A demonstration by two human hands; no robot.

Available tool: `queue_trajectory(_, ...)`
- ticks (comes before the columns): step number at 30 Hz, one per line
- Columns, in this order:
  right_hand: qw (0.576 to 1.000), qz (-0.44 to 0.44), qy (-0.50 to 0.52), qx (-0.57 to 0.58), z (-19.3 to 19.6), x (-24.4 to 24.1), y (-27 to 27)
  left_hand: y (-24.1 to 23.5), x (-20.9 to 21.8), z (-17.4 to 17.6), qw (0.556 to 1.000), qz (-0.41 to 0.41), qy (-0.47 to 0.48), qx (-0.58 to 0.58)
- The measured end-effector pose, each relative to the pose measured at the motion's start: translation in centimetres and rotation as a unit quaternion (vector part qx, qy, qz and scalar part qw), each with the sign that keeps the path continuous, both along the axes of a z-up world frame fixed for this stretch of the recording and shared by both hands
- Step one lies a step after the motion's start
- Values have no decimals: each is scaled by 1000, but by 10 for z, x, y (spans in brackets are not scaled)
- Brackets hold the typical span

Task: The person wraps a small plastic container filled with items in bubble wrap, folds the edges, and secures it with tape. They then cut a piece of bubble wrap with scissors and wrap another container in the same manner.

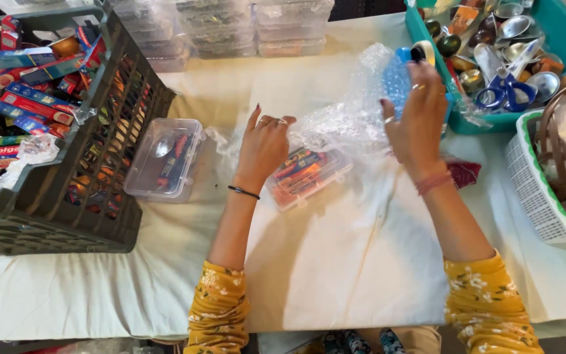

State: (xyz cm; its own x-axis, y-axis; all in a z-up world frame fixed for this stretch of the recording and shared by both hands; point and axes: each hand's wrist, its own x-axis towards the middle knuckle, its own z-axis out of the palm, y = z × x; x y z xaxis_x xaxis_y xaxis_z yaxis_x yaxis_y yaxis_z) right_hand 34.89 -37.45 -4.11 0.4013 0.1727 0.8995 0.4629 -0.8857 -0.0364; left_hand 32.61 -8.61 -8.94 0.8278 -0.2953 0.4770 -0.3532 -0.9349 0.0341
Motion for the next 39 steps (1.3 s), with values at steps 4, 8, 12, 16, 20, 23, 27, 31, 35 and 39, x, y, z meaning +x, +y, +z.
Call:
queue_trajectory(4, 959, 240, 99, -110, -42, -35, 30, 6, -11, 25, 989, -22, 35, -143)
queue_trajectory(8, 896, 306, 97, -307, -56, -55, 45, 14, -5, 22, 953, -128, 121, -245)
queue_trajectory(12, 884, 341, 84, -308, -76, -65, 31, 7, -13, 50, 917, -113, 279, -262)
queue_trajectory(16, 812, 455, 229, -283, -32, -125, 1, -1, -26, 41, 880, -55, 359, -306)
queue_trajectory(20, 773, 488, 404, -32, -24, -142, -53, -13, -38, -52, 959, -121, 216, -139)
queue_trajectory(23, 655, 495, 476, 317, -60, -113, -95, -43, -80, -48, 986, -119, 119, 18)
queue_trajectory(27, 459, 513, 466, 556, 0, -82, -47, -64, -103, -26, 986, -91, 138, -9)
queue_trajectory(31, 485, 426, 532, 547, -48, -32, -35, -68, -108, -10, 986, -111, 122, 14)
queue_trajectory(35, 473, 335, 626, 522, -113, 4, -32, -36, -72, -7, 960, 11, 243, -139)
queue_trajectory(39, 445, 329, 630, 545, -117, 8, -33, 28, -3, -70, 984, 9, 30, -178)
